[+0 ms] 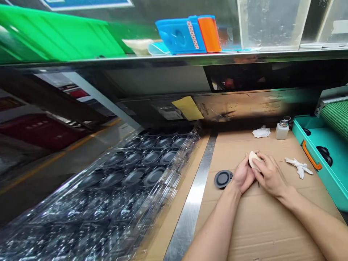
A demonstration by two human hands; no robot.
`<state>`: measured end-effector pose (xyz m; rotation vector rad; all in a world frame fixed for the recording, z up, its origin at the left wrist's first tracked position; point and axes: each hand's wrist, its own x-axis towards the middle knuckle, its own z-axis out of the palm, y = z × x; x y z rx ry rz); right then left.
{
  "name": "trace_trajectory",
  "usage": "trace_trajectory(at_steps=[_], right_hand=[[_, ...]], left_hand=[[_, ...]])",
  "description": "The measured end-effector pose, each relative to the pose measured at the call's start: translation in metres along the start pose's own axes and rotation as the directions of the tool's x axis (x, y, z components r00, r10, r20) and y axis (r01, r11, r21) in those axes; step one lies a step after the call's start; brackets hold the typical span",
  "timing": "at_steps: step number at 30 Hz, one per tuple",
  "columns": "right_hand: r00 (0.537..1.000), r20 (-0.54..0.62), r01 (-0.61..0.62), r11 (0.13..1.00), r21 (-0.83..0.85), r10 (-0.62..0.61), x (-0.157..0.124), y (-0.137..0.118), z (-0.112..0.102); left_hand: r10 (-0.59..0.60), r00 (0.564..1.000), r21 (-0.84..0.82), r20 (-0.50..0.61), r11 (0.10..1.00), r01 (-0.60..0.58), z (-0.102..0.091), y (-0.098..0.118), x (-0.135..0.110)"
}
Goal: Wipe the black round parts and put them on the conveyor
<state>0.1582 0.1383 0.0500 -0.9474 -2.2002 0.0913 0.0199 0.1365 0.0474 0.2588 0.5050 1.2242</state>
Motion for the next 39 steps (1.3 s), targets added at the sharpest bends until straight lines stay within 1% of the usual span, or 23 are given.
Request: trace_trajectory(at_steps=[3, 4, 7, 10, 11, 14, 18, 21, 22, 25, 27, 29, 32, 34, 36, 38, 39], right_hand=[[0.997, -0.044, -0.06, 0.996, -0.069, 0.057, 0.002, 0.0, 0.007], [0.998, -0.036, -0.061, 0.995, -0.077, 0.059, 0.002, 0.0, 0.007], [0.999, 0.043, -0.01, 0.996, -0.084, 0.013, 0.001, 0.0, 0.007], [0.999, -0.001, -0.044, 0.992, -0.115, 0.044, 0.001, 0.0, 0.007], [0.999, 0.001, -0.048, 0.992, -0.119, 0.048, 0.001, -0.001, 0.008], [0.997, 0.065, -0.023, 0.993, -0.113, 0.03, 0.0, -0.001, 0.008], [0.995, 0.025, -0.096, 0.986, -0.133, 0.1, -0.002, -0.003, 0.007], [0.996, 0.074, -0.051, 0.994, -0.093, 0.058, -0.004, 0.0, 0.007], [0.996, 0.062, -0.059, 0.995, -0.082, 0.065, -0.004, 0.003, 0.007], [0.987, -0.02, -0.162, 0.986, -0.029, 0.162, -0.003, 0.015, 0.004], [0.969, -0.029, -0.244, 0.969, 0.034, 0.245, -0.002, 0.021, 0.0], [0.948, 0.023, -0.318, 0.944, 0.091, 0.317, -0.002, 0.023, -0.008], [0.918, 0.101, -0.394, 0.907, 0.146, 0.382, 0.0, 0.019, -0.024], [0.906, 0.146, -0.418, 0.894, 0.159, 0.398, 0.001, 0.015, -0.034], [0.888, 0.225, -0.439, 0.885, 0.153, 0.402, 0.003, 0.011, -0.039], [0.867, 0.323, -0.446, 0.88, 0.166, 0.378, 0.003, 0.01, -0.038], [0.865, 0.35, -0.442, 0.877, 0.187, 0.361, 0.003, 0.01, -0.036]], left_hand=[[-0.02, 1.0, 0.022, -0.022, 1.0, 0.021, -0.002, 0.0, 0.002], [-0.035, 0.999, 0.019, -0.023, 0.999, 0.035, -0.003, 0.001, 0.003], [-0.043, 0.999, 0.004, -0.001, 0.999, 0.043, -0.006, 0.004, 0.006], [-0.024, 1.0, 0.013, 0.002, 1.0, 0.024, -0.007, 0.006, 0.007], [-0.027, 1.0, 0.017, 0.004, 1.0, 0.027, -0.007, 0.006, 0.007], [-0.042, 0.999, 0.028, 0.024, 0.999, 0.042, -0.006, 0.005, 0.007], [-0.034, 0.999, 0.041, -0.003, 0.999, 0.034, -0.006, 0.004, 0.007], [-0.043, 0.999, 0.035, 0.01, 0.998, 0.043, -0.006, 0.003, 0.006], [-0.036, 0.999, 0.038, 0.011, 0.999, 0.035, -0.005, 0.003, 0.006], [-0.017, 1.0, 0.053, 0.012, 0.998, 0.016, -0.002, 0.001, 0.004], [-0.038, 0.999, 0.057, 0.028, 0.998, 0.036, 0.0, 0.0, 0.003], [-0.048, 0.998, 0.055, 0.033, 0.997, 0.046, 0.001, 0.0, 0.002], [0.004, 1.0, 0.033, -0.005, 0.999, -0.004, 0.0, 0.003, 0.002], [0.052, 0.997, 0.025, -0.053, 0.998, -0.051, -0.002, 0.005, 0.004], [0.076, 0.993, 0.041, -0.088, 0.997, -0.073, -0.003, 0.005, 0.005], [0.078, 0.992, 0.074, -0.1, 0.995, -0.071, -0.002, 0.003, 0.006], [0.074, 0.993, 0.093, -0.093, 0.993, -0.066, -0.001, 0.001, 0.006]])
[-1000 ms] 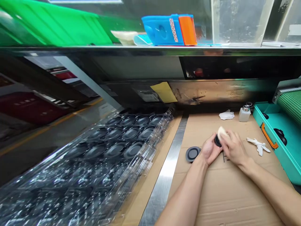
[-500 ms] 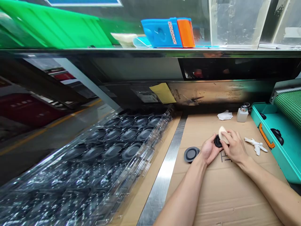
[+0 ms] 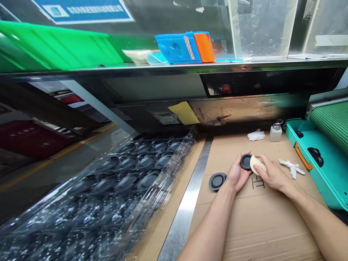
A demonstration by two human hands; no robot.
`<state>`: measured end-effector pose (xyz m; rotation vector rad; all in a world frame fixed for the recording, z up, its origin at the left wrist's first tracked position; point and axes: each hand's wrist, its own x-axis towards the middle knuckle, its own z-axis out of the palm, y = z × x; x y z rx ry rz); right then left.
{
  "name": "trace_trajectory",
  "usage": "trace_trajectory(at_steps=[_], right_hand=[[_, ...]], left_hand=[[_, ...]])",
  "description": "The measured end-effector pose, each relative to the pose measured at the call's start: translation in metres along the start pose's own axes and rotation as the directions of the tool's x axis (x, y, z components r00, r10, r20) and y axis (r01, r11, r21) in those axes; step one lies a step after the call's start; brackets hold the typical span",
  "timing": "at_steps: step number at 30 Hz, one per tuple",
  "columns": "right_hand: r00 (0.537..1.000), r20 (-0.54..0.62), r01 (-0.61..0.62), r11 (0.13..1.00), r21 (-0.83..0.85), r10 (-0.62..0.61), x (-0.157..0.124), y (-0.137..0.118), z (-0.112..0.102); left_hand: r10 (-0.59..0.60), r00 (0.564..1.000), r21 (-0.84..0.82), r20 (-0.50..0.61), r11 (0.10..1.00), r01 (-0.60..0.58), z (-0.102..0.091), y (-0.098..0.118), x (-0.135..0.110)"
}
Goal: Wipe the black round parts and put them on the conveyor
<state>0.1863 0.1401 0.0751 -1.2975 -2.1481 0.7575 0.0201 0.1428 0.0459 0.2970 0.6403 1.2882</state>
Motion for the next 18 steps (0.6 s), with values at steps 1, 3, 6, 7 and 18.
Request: trace_trajectory(at_steps=[1, 3, 6, 7, 18], right_hand=[[1.0, 0.011, 0.017, 0.999, 0.028, -0.017, 0.001, 0.001, 0.003], [0.998, -0.015, 0.056, 0.994, 0.098, -0.054, 0.004, 0.002, 0.009], [0.995, -0.038, 0.096, 0.981, 0.171, -0.09, 0.007, 0.003, 0.011], [0.994, -0.012, 0.106, 0.98, 0.171, -0.106, 0.007, 0.003, 0.009], [0.992, -0.126, -0.065, 0.892, -0.447, 0.01, 0.007, -0.007, 0.021]], left_hand=[[-0.003, 1.0, 0.018, 0.012, 1.0, 0.003, 0.002, -0.002, 0.0], [-0.012, 0.999, 0.051, 0.041, 0.999, 0.01, 0.005, -0.006, -0.002], [-0.03, 0.998, 0.081, 0.061, 0.996, 0.025, 0.005, -0.009, -0.004], [-0.035, 0.998, 0.086, 0.057, 0.996, 0.03, 0.005, -0.009, -0.004], [-0.06, 0.998, -0.017, 0.0, 0.998, 0.06, 0.008, -0.017, 0.0]])
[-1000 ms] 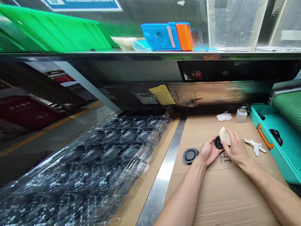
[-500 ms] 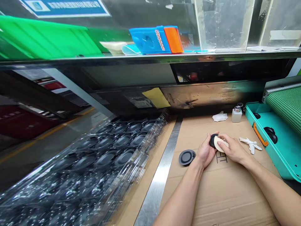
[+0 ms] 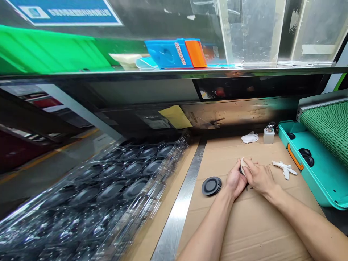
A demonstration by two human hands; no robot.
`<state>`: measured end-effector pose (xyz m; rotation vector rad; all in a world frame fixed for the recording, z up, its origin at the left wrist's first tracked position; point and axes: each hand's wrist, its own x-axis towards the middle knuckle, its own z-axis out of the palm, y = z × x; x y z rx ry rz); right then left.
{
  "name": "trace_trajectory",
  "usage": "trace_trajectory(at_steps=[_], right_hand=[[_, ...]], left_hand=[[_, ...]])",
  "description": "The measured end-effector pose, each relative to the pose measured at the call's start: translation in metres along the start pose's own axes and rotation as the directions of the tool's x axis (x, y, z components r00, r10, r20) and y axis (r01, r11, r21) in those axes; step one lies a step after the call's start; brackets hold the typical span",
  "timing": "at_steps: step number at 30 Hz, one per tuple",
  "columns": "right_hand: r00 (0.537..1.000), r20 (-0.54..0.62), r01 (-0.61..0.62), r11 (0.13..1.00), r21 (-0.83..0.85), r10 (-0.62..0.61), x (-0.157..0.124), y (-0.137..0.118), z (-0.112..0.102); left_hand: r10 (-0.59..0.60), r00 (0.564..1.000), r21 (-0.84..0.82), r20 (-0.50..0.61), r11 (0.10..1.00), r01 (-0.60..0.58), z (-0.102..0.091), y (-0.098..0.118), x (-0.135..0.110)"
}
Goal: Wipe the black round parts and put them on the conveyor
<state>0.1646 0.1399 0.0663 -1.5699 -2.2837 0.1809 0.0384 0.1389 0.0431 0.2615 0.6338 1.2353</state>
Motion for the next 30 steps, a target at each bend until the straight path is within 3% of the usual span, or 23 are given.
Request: trace_trajectory(at_steps=[4, 7, 11, 14, 18, 22, 26, 30], right_hand=[[0.992, -0.031, -0.123, 0.989, -0.082, 0.121, 0.003, -0.006, 0.01], [0.998, -0.001, -0.065, 0.995, -0.074, 0.065, 0.002, -0.005, 0.012], [0.988, -0.042, -0.152, 0.988, -0.029, 0.151, 0.001, -0.001, 0.013], [0.999, 0.0, -0.047, 0.999, 0.017, 0.047, 0.0, -0.001, 0.012], [0.991, -0.016, -0.133, 0.991, 0.031, 0.134, -0.003, -0.003, 0.011], [0.999, 0.023, -0.045, 0.998, 0.051, 0.044, 0.0, 0.0, 0.013], [0.962, -0.087, -0.243, 0.959, 0.149, 0.257, 0.013, 0.022, 0.007], [0.948, -0.129, -0.251, 0.931, 0.264, 0.292, 0.014, 0.043, 0.003]], left_hand=[[0.012, 0.999, 0.005, -0.039, 1.0, -0.011, -0.001, 0.001, -0.002], [-0.02, 0.999, -0.012, -0.029, 1.0, 0.019, -0.001, 0.001, -0.001], [0.028, 0.999, -0.002, -0.041, 1.0, -0.028, -0.001, 0.0, 0.0], [-0.027, 0.999, -0.032, -0.023, 0.999, 0.026, -0.001, 0.0, 0.0], [0.006, 0.999, -0.01, -0.046, 1.0, -0.007, -0.001, 0.001, 0.0], [-0.022, 0.999, -0.016, -0.033, 1.0, 0.022, -0.001, 0.003, 0.0], [0.017, 0.999, -0.018, -0.038, 1.0, -0.018, -0.001, 0.005, 0.0], [-0.004, 0.999, -0.126, 0.034, 0.992, 0.009, -0.002, 0.012, -0.004]])
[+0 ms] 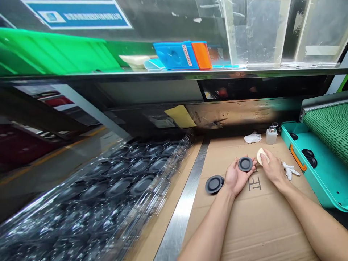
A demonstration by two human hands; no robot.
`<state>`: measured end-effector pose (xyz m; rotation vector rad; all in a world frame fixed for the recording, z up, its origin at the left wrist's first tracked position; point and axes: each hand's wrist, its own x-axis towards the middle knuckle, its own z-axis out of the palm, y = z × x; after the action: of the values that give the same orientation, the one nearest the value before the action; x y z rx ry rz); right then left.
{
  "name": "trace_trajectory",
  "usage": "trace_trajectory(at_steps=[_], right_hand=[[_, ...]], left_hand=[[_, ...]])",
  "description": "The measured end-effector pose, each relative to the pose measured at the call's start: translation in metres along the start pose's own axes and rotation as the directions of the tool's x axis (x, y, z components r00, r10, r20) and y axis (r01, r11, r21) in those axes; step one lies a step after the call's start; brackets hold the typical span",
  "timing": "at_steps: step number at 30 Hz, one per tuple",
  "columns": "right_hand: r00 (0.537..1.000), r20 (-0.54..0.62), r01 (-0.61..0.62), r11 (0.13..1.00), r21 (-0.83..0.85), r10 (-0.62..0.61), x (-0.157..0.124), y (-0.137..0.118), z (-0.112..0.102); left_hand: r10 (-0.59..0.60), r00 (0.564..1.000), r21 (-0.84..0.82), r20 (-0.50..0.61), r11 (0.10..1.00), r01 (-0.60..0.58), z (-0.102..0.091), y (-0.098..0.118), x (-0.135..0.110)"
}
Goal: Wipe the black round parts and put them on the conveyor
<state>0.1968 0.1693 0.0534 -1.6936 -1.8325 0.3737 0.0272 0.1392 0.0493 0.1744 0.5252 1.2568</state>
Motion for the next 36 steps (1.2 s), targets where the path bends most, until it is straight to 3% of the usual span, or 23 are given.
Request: trace_trajectory(at_steps=[4, 7, 9, 11, 14, 16, 18, 20, 22, 24, 26, 29, 32, 36], right_hand=[[1.0, 0.019, -0.012, 1.0, 0.003, 0.012, -0.002, 0.005, -0.002], [0.993, 0.092, 0.085, 0.995, -0.055, -0.08, -0.002, -0.002, -0.011], [0.98, 0.119, 0.176, 0.975, -0.135, -0.161, -0.003, -0.006, -0.024], [0.98, 0.07, 0.201, 0.936, -0.29, -0.188, -0.003, -0.007, -0.042], [0.997, 0.054, 0.069, 0.847, -0.527, -0.048, 0.0, 0.002, -0.064], [0.982, 0.155, 0.002, 0.806, -0.592, 0.111, 0.004, 0.013, -0.069], [0.955, 0.241, 0.008, 0.794, -0.608, 0.174, 0.008, 0.022, -0.068], [0.964, 0.246, 0.059, 0.821, -0.568, 0.101, 0.011, 0.026, -0.063], [0.972, 0.219, 0.171, 0.886, -0.43, -0.081, 0.012, 0.022, -0.058], [0.943, 0.173, 0.318, 0.924, -0.211, -0.285, 0.011, 0.013, -0.053], [0.904, 0.125, 0.414, 0.91, -0.015, -0.409, 0.005, 0.002, -0.045], [0.876, 0.128, 0.447, 0.883, 0.145, -0.465, -0.007, -0.012, -0.03], [0.857, 0.125, 0.471, 0.858, 0.204, -0.5, -0.016, -0.016, -0.021], [0.902, -0.081, 0.43, 0.896, 0.106, -0.423, 0.0, -0.011, -0.031]], left_hand=[[-0.021, 0.997, -0.068, 0.079, 0.997, 0.027, 0.002, 0.007, -0.007], [-0.036, 0.995, -0.071, 0.091, 0.997, 0.043, 0.004, 0.011, -0.011], [-0.057, 0.994, -0.089, 0.093, 0.994, 0.065, 0.005, 0.014, -0.013], [-0.094, 0.991, -0.098, 0.095, 0.99, 0.103, 0.006, 0.017, -0.014], [-0.137, 0.988, -0.074, 0.076, 0.987, 0.142, 0.006, 0.019, -0.015], [-0.147, 0.988, -0.059, 0.051, 0.987, 0.15, 0.007, 0.019, -0.016], [-0.149, 0.988, -0.054, 0.032, 0.987, 0.151, 0.007, 0.019, -0.016], [-0.142, 0.99, -0.047, 0.015, 0.989, 0.142, 0.008, 0.019, -0.016], [-0.137, 0.991, -0.026, 0.006, 0.99, 0.137, 0.008, 0.018, -0.016], [-0.139, 0.99, 0.033, 0.012, 0.99, 0.139, 0.007, 0.015, -0.015], [-0.142, 0.99, 0.148, 0.026, 0.979, 0.137, 0.006, 0.009, -0.014], [-0.134, 0.99, 0.337, 0.053, 0.935, 0.108, 0.003, -0.004, -0.011], [-0.105, 0.991, 0.413, 0.08, 0.908, 0.063, 0.002, -0.011, -0.01], [-0.104, 0.991, 0.392, 0.081, 0.918, 0.065, 0.002, -0.01, -0.009]])
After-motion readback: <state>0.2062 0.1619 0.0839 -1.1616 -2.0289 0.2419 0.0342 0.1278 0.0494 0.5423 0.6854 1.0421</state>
